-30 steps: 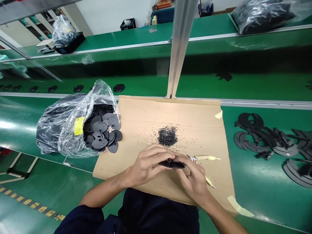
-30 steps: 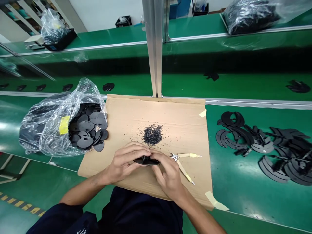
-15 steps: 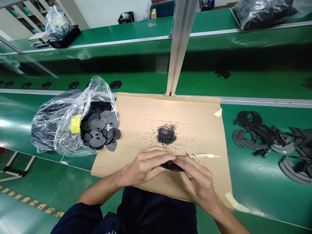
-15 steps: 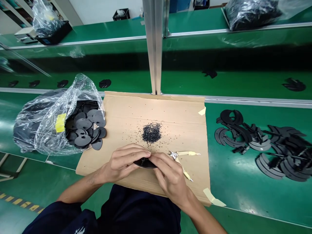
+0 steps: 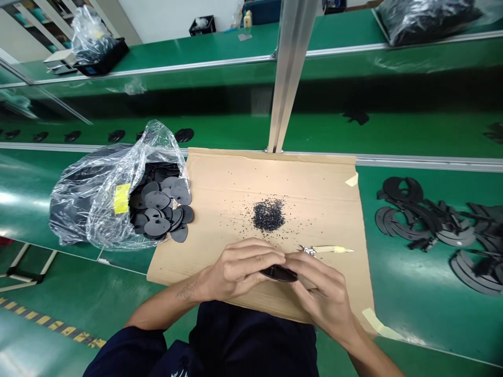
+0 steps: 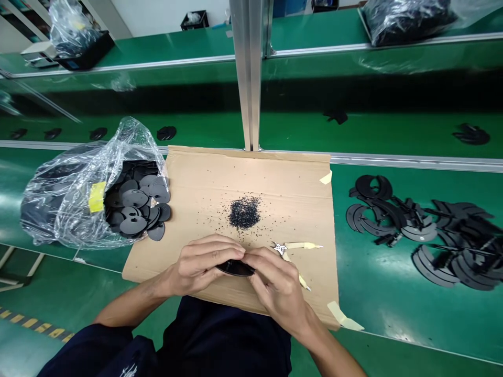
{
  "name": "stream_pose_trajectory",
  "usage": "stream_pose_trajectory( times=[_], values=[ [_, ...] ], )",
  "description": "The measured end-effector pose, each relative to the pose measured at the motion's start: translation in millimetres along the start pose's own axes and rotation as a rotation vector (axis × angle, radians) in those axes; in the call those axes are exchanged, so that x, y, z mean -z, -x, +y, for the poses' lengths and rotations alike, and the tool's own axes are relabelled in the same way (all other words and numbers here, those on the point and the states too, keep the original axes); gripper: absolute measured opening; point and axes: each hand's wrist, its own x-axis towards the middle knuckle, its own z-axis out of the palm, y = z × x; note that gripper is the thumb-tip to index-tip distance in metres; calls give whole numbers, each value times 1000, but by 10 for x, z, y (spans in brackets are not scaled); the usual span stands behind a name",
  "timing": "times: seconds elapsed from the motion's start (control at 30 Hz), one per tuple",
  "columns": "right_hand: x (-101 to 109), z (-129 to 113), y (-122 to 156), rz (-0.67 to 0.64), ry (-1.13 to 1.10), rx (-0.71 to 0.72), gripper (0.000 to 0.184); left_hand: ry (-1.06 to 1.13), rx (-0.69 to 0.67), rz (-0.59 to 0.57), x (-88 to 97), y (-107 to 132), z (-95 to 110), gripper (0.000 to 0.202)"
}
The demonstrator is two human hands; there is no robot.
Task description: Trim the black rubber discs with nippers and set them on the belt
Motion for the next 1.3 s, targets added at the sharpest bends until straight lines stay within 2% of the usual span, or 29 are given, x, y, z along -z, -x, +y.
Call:
stream_pose_trajectory(
  times=[0.27,0.37,0.43,0.5,0.63,0.7,0.77,0.87,1.07,1.3],
  values=[
    [-53,19,-26,4,-74,-13,21,21,71,53,-18,25,6,32],
    [-82,49,-41,28,-104,1,22,85,126,12,-29,22,7,37],
    [-47,72,-36,-4,-59,6,26,107,169,-20,-25,35,-2,36],
    [55,122,18,-85,118,11,35,82,215,-17,-10,65,-23,37],
    [384,355,297,-190,682,-50,59,-25,327,53,53,131,-98,32],
    [523,481,444,-211,847,-84,60,-55,343,70,84,145,-140,25],
    [600,541,522,-219,903,-109,55,-60,327,68,104,145,-180,20],
    [603,468,456,-202,848,-155,46,-40,320,48,104,139,-229,20],
    [465,153,-3,-244,377,-61,34,51,331,31,82,120,-267,22],
    [421,128,-242,-329,305,25,36,115,309,24,127,96,-277,24]
  ],
)
